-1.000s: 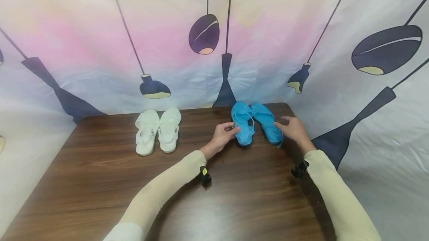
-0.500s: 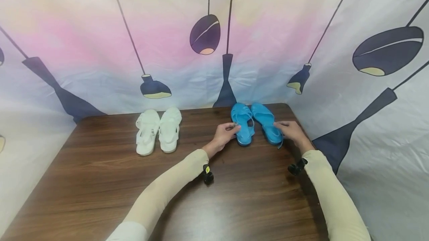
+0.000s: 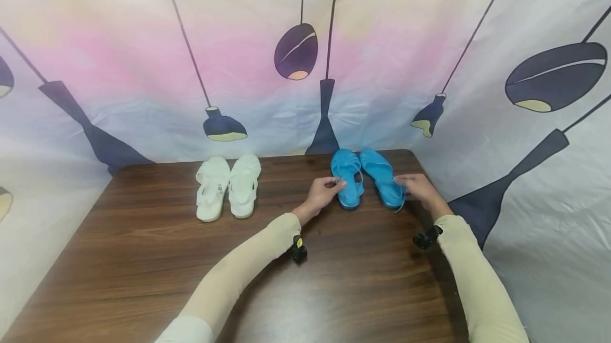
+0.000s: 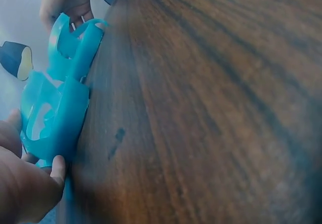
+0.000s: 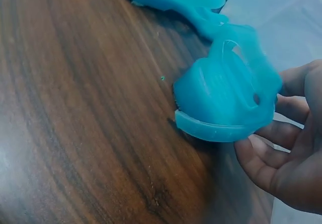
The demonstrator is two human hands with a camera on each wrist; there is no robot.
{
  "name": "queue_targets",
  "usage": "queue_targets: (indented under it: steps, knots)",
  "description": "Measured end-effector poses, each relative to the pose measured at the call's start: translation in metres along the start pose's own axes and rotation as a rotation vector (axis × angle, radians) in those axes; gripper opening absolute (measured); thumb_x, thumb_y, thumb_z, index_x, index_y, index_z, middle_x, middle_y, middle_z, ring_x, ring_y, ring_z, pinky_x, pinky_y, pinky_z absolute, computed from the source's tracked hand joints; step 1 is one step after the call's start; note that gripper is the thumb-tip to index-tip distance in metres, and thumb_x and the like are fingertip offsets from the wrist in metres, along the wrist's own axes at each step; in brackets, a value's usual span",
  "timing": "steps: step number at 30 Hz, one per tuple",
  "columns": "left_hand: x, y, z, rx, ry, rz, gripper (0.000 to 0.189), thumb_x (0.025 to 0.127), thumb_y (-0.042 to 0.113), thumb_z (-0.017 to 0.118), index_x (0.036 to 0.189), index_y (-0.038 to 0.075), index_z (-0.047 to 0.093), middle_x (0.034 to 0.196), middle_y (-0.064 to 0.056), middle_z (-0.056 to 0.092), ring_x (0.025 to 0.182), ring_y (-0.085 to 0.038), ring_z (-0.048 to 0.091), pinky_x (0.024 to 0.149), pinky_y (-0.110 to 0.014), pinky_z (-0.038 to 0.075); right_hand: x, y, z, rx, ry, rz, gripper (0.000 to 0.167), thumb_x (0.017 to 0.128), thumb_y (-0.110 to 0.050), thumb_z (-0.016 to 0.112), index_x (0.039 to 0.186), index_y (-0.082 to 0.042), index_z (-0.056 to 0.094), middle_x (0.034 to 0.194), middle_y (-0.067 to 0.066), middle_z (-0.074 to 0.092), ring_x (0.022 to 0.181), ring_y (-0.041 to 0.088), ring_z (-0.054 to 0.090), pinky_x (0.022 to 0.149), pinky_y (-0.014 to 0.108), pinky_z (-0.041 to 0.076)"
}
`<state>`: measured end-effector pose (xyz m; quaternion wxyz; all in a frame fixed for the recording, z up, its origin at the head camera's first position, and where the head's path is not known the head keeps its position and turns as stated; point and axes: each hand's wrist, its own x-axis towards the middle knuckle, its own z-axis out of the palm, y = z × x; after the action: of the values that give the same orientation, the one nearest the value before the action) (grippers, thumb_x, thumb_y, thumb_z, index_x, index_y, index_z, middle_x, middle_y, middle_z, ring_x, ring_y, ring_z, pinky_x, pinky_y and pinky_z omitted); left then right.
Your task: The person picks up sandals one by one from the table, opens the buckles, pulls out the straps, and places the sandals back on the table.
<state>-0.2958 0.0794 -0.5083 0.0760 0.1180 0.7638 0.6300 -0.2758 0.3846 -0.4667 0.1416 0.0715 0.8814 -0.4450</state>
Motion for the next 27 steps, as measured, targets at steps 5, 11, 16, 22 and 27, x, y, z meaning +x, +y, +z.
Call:
queue_targets:
  steps: [5, 11, 16, 22, 27]
  knots:
    - [-0.002, 0.002, 0.0, 0.002, 0.006, -0.016, 0.042, 0.097, 0.035, 0.072, 0.125, 0.005, 0.071, 0.122, -0.007, 0.072, 0.114, -0.02, 0.065, 0.096, -0.036, 0.055, -0.002, 0.001, -0.001, 0.021, -0.009, 0.016, 0.066, 0.11, -0.041, 0.042, 0.153, 0.008, 0.035, 0.158, 0.032, 0.033, 0.142, 0.052, 0.037, 0.112, 0.059, 0.038]
    - [-0.002, 0.003, 0.0, 0.002, 0.007, -0.034, 0.045, 0.097, 0.038, 0.071, 0.127, 0.004, 0.07, 0.125, -0.008, 0.071, 0.118, -0.023, 0.064, 0.1, -0.039, 0.054, -0.006, -0.002, -0.001, 0.023, -0.03, 0.015, 0.07, 0.108, -0.045, 0.045, 0.154, 0.007, 0.034, 0.159, 0.032, 0.031, 0.142, 0.052, 0.036, 0.112, 0.06, 0.037]
    - [-0.003, 0.005, -0.002, 0.002, 0.01, -0.041, 0.047, 0.098, 0.038, 0.07, 0.129, 0.004, 0.069, 0.13, -0.009, 0.069, 0.124, -0.025, 0.062, 0.103, -0.041, 0.052, -0.004, -0.002, 0.001, 0.029, -0.061, 0.022, 0.075, 0.107, -0.048, 0.046, 0.155, 0.007, 0.031, 0.159, 0.033, 0.031, 0.141, 0.053, 0.038, 0.111, 0.06, 0.039]
    - [-0.006, 0.009, -0.006, 0.012, 0.022, -0.027, 0.045, 0.098, 0.039, 0.069, 0.128, 0.005, 0.069, 0.129, -0.008, 0.069, 0.124, -0.024, 0.062, 0.101, -0.04, 0.052, -0.002, 0.001, 0.0, 0.047, -0.056, 0.025, 0.074, 0.108, -0.046, 0.045, 0.156, 0.007, 0.027, 0.161, 0.032, 0.027, 0.144, 0.053, 0.032, 0.113, 0.061, 0.035]
    - [-0.006, 0.012, -0.009, 0.002, 0.072, -0.008, 0.044, 0.098, 0.036, 0.07, 0.128, 0.004, 0.068, 0.128, -0.01, 0.069, 0.12, -0.024, 0.064, 0.098, -0.038, 0.055, -0.004, 0.004, 0.0, 0.073, -0.044, 0.023, 0.073, 0.11, -0.045, 0.04, 0.157, 0.008, 0.024, 0.161, 0.033, 0.025, 0.145, 0.052, 0.03, 0.116, 0.061, 0.031]
